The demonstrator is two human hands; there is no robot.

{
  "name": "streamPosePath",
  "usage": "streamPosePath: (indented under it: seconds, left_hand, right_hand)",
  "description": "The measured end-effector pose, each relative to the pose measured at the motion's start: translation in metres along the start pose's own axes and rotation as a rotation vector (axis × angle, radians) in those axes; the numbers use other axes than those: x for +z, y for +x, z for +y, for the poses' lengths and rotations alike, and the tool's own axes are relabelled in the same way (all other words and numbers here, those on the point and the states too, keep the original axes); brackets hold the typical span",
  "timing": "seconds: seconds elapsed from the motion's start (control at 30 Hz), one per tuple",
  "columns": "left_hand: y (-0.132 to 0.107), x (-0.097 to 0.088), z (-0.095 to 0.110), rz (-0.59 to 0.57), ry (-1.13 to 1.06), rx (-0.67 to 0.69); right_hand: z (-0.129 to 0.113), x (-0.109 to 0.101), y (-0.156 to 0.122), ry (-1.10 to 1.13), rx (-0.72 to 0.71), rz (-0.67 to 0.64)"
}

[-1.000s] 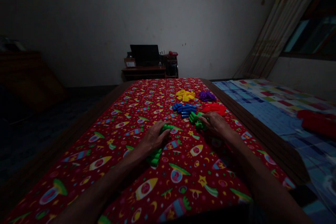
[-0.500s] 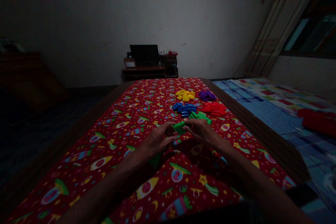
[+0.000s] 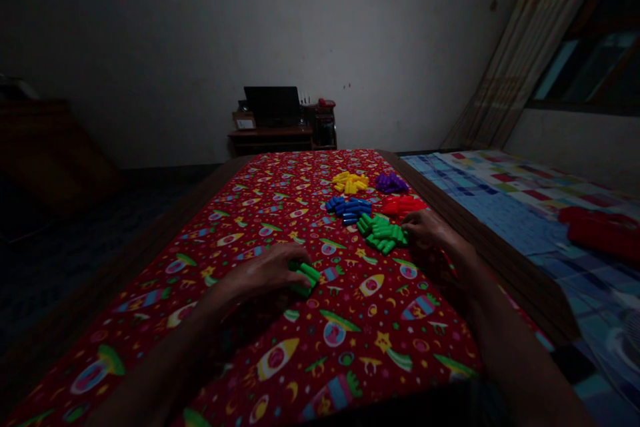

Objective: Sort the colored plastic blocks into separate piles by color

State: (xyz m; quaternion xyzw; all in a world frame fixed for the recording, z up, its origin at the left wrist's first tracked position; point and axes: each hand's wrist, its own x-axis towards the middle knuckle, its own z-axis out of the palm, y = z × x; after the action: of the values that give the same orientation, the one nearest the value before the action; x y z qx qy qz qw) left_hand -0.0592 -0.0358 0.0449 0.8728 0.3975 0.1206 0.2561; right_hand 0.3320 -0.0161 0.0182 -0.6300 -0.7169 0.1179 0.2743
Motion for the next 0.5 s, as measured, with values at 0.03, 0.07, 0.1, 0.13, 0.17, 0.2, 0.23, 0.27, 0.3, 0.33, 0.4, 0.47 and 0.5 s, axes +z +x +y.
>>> streamPosePath:
  seconds: [0.03, 0.07, 0.1, 0.13, 0.17, 0.2, 0.23, 0.27, 0.3, 0.33, 0.4, 0.47, 0.5]
  left_hand:
    - [0.003, 0.003, -0.001, 0.065, -0.017, -0.006]
    - [0.006, 0.006, -0.003, 0.134, -0.035, -0.023]
    - [0.009, 0.010, -0.003, 0.209, -0.054, -0.048]
    - [0.013, 0.015, -0.003, 0.288, -0.078, -0.073]
    - [0.016, 0.021, -0.002, 0.364, -0.105, -0.091]
    - [0.019, 0.027, 0.000, 0.427, -0.130, -0.097]
    - [0.021, 0.033, 0.002, 0.471, -0.152, -0.088]
    - [0.023, 0.039, 0.005, 0.494, -0.173, -0.065]
    - [0.025, 0.045, 0.008, 0.498, -0.196, -0.035]
    - [0.026, 0.050, 0.010, 0.490, -0.217, -0.005]
    - [0.026, 0.056, 0.013, 0.466, -0.257, 0.026]
    - [0.025, 0.058, 0.012, 0.430, -0.286, 0.028]
    - [0.024, 0.057, 0.010, 0.405, -0.294, 0.028]
  right_hand:
    - [-0.006, -0.001, -0.001, -0.043, -0.003, 0.081]
    - [-0.015, -0.002, -0.001, -0.072, -0.004, 0.148]
    - [-0.026, -0.002, -0.002, -0.070, -0.010, 0.192]
    - [-0.040, -0.001, -0.004, -0.029, -0.030, 0.210]
    - [-0.055, 0.002, -0.007, 0.045, -0.067, 0.207]
    - [-0.071, 0.008, -0.011, 0.146, -0.116, 0.160]
    - [-0.087, 0.015, -0.017, 0.248, -0.184, 0.081]
    - [-0.101, 0.024, -0.024, 0.318, -0.263, -0.001]
    - [-0.115, 0.033, -0.032, 0.343, -0.347, -0.069]
    - [-0.125, 0.042, -0.039, 0.339, -0.420, -0.151]
    - [-0.138, 0.054, -0.050, 0.303, -0.502, -0.222]
    - [-0.139, 0.055, -0.053, 0.268, -0.509, -0.193]
    - [-0.136, 0.052, -0.051, 0.257, -0.492, -0.154]
